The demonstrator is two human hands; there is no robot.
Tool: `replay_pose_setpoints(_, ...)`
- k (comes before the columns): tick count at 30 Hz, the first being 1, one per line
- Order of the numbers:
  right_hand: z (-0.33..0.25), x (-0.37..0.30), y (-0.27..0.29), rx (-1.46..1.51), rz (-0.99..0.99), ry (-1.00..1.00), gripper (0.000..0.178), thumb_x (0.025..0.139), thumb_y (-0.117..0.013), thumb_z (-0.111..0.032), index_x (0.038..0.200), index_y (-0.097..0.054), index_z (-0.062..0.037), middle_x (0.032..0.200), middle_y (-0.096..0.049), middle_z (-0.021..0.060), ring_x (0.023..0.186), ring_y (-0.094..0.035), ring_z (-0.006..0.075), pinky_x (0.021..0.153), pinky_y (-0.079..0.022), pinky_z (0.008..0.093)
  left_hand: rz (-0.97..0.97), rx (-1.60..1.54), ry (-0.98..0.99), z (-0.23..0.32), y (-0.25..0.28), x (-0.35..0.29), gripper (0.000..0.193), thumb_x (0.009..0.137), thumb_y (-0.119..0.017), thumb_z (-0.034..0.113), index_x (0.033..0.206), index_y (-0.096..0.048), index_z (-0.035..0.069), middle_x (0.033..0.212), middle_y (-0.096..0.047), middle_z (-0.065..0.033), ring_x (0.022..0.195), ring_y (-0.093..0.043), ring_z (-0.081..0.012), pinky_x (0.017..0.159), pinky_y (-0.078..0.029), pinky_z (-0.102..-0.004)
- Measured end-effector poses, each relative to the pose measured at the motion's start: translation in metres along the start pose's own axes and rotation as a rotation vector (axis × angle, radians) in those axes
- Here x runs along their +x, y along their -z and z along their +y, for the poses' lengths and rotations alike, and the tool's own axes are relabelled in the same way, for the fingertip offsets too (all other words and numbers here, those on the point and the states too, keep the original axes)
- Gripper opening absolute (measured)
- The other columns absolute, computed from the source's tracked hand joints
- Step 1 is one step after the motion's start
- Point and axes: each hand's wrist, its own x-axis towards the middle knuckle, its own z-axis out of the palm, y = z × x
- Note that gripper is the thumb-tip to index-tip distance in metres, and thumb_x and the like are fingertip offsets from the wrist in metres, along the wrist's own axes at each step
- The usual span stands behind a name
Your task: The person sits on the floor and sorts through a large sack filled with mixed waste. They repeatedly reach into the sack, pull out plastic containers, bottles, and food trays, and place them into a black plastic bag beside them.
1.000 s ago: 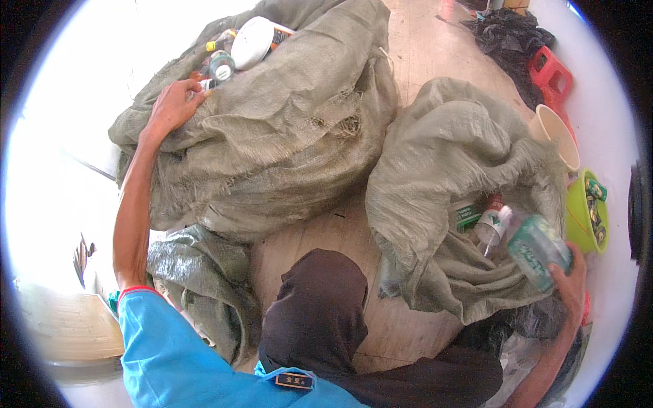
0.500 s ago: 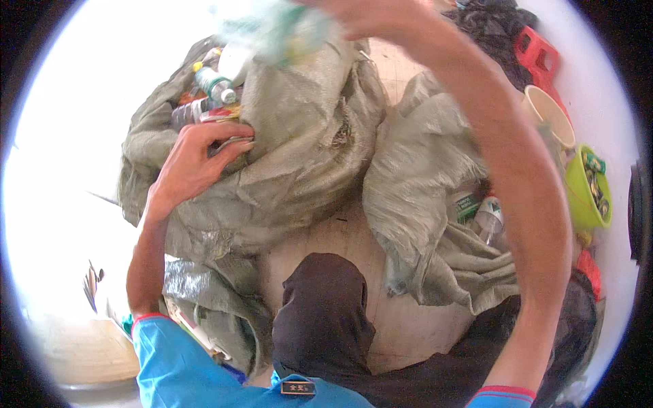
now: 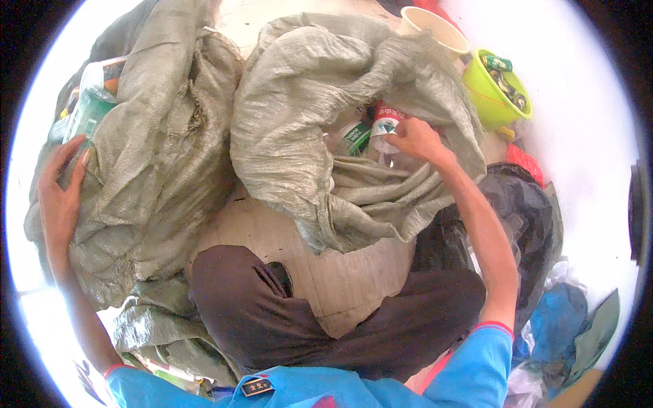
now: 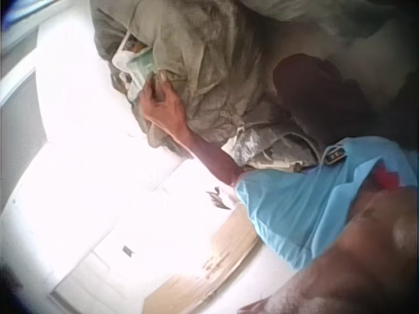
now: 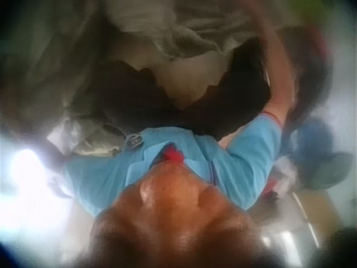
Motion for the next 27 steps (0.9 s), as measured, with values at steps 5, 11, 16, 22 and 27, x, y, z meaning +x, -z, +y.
replay_pose_setpoints(5, -0.004, 0.041, -0.029, -0.114, 0.070, -0.026, 0.073, 0.077, -0.069, -0.064, 0.117, -0.067, -0.0031, 0.112, -0.070, 0.0198, 0.104, -0.068, 0.0334, 0.089, -0.053, 0.0438, 0.083, -0.066, -0.331, 0.084, -0.005, 0.008, 0.025, 0.092, -0.065, 0.010, 0.116, -0.068, 0.003, 0.112, -0.068, -0.0101, 0.108, -0.063, -0.0217, 0.098, -0.046, -0.0346)
replay_pose_setpoints(11, -0.001, 0.055, -0.073, 0.081, 0.152, -0.321, 0.115, 0.068, -0.075, -0.065, 0.141, -0.029, 0.0101, 0.128, -0.059, 0.0284, 0.116, -0.062, 0.0376, 0.096, -0.051, 0.0436, -0.301, -0.482, -0.667, 0.196, -0.088, 0.006, 0.023, 0.084, -0.072, 0.014, 0.102, -0.069, 0.000, 0.095, -0.066, -0.0166, 0.092, -0.065, -0.0335, 0.082, -0.052, -0.0402)
replay_pose_setpoints(16, 0.006, 0.064, -0.054, 0.459, 0.198, -0.287, 0.131, 0.057, -0.084, -0.059, 0.140, -0.019, 0.0174, 0.128, -0.056, 0.0342, 0.120, -0.058, 0.0436, 0.102, -0.048, 0.0446, -0.714, -0.672, -0.579, 0.272, -0.200, 0.010, 0.061, 0.084, -0.078, 0.036, 0.129, -0.058, 0.000, 0.107, -0.068, -0.0176, 0.097, -0.067, -0.0263, 0.084, -0.054, -0.0370)
replay_pose_setpoints(22, -0.010, 0.049, 0.012, 0.807, 0.444, -0.002, 0.121, 0.057, -0.086, -0.051, 0.139, -0.029, 0.0165, 0.137, -0.050, 0.0304, 0.126, -0.054, 0.0354, 0.106, -0.044, 0.0393, -0.819, -1.142, -0.176, 0.310, -0.259, 0.030, 0.099, 0.072, -0.084, 0.052, 0.138, -0.042, -0.009, 0.123, -0.061, -0.0195, 0.103, -0.065, -0.0262, 0.091, -0.053, -0.0380)
replay_pose_setpoints(27, -0.031, 0.027, 0.053, 0.977, 0.513, 0.225, 0.071, 0.068, -0.085, -0.032, 0.122, -0.054, 0.0033, 0.112, -0.064, 0.0138, 0.101, -0.062, 0.0233, 0.093, -0.049, 0.0372, -0.457, -1.206, -0.268, 0.322, -0.249, 0.037, 0.086, 0.072, -0.084, 0.046, 0.131, -0.049, -0.005, 0.118, -0.063, -0.0148, 0.105, -0.063, -0.0248, 0.093, -0.052, -0.0379)
